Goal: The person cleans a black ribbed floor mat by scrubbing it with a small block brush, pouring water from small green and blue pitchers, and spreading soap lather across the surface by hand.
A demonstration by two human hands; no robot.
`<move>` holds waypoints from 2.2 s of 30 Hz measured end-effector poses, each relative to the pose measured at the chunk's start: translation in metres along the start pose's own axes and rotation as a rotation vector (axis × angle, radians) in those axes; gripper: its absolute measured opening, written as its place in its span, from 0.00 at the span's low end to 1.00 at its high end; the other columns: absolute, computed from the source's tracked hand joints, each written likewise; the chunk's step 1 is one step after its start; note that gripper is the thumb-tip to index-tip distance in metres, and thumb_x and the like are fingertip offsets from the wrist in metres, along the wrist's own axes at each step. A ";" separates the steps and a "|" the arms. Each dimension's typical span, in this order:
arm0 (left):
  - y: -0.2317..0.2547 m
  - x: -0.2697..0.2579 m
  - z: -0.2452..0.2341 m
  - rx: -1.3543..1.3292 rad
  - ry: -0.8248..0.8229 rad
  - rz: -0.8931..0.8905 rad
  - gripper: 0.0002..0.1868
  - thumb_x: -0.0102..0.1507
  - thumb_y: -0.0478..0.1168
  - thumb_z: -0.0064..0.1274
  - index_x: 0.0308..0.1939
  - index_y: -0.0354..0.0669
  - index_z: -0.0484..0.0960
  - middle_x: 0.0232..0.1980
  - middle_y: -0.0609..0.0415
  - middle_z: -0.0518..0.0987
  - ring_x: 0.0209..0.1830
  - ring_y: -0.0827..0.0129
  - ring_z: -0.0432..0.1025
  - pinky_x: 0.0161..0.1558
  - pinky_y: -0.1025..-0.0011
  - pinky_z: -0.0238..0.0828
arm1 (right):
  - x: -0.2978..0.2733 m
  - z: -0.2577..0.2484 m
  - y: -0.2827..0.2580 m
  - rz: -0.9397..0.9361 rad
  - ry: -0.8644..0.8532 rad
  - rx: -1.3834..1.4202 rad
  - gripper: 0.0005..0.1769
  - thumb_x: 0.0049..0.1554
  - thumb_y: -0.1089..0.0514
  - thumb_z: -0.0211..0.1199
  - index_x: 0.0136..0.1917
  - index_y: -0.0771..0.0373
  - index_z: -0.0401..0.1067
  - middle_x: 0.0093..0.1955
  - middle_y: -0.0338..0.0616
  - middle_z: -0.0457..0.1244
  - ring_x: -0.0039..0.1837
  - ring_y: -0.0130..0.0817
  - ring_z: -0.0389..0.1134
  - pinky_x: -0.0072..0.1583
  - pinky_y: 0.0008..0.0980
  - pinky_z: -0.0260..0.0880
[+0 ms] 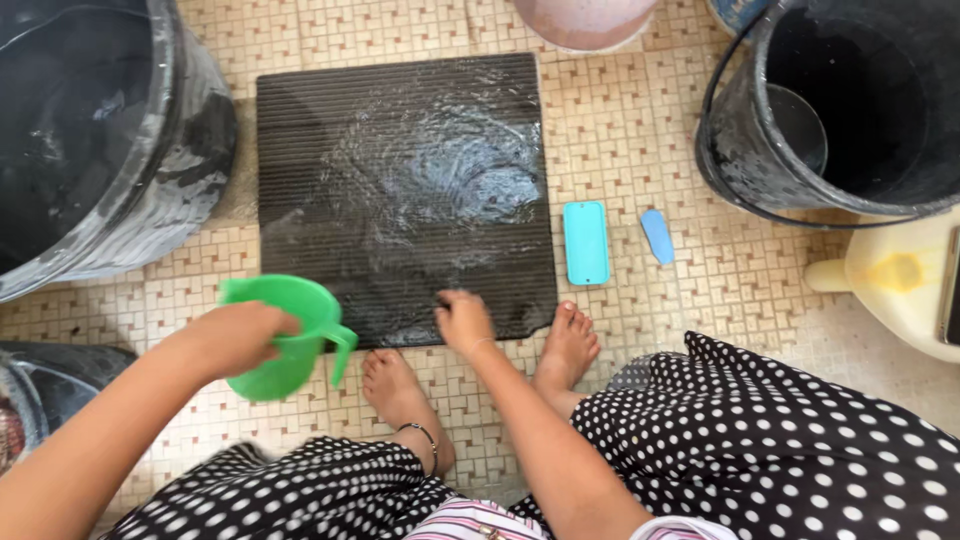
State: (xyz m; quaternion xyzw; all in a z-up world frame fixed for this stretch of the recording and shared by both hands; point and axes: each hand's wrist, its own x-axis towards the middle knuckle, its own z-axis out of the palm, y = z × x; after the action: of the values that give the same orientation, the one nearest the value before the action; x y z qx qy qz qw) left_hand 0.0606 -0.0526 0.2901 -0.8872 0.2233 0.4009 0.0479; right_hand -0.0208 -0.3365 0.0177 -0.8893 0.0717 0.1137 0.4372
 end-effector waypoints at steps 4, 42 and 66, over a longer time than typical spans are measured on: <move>-0.055 -0.033 0.076 -0.011 0.383 -0.246 0.14 0.57 0.41 0.58 0.48 0.53 0.83 0.43 0.49 0.85 0.45 0.52 0.80 0.47 0.55 0.77 | -0.025 -0.046 -0.030 -0.205 0.042 -0.251 0.40 0.44 0.51 0.76 0.68 0.58 0.69 0.70 0.50 0.60 0.74 0.52 0.56 0.71 0.51 0.56; 0.002 0.046 -0.020 -2.077 1.260 0.108 0.12 0.70 0.40 0.51 0.47 0.34 0.68 0.36 0.41 0.80 0.32 0.59 0.79 0.36 0.67 0.81 | 0.013 -0.265 -0.172 -0.914 0.539 -0.545 0.12 0.55 0.65 0.66 0.54 0.63 0.73 0.49 0.44 0.69 0.44 0.41 0.71 0.46 0.38 0.72; -0.049 0.144 0.274 -2.168 0.886 -0.143 0.18 0.70 0.42 0.48 0.56 0.31 0.66 0.42 0.40 0.78 0.36 0.60 0.77 0.39 0.64 0.81 | -0.026 -0.091 -0.003 -0.881 -0.055 -0.742 0.23 0.54 0.63 0.56 0.62 0.73 0.70 0.62 0.56 0.66 0.62 0.49 0.70 0.64 0.39 0.70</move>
State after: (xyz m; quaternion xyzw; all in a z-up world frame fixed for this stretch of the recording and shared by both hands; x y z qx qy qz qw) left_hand -0.0238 0.0118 -0.0041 -0.5365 -0.2882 0.0339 -0.7925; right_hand -0.0324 -0.4060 0.0801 -0.9259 -0.3614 -0.0384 0.1035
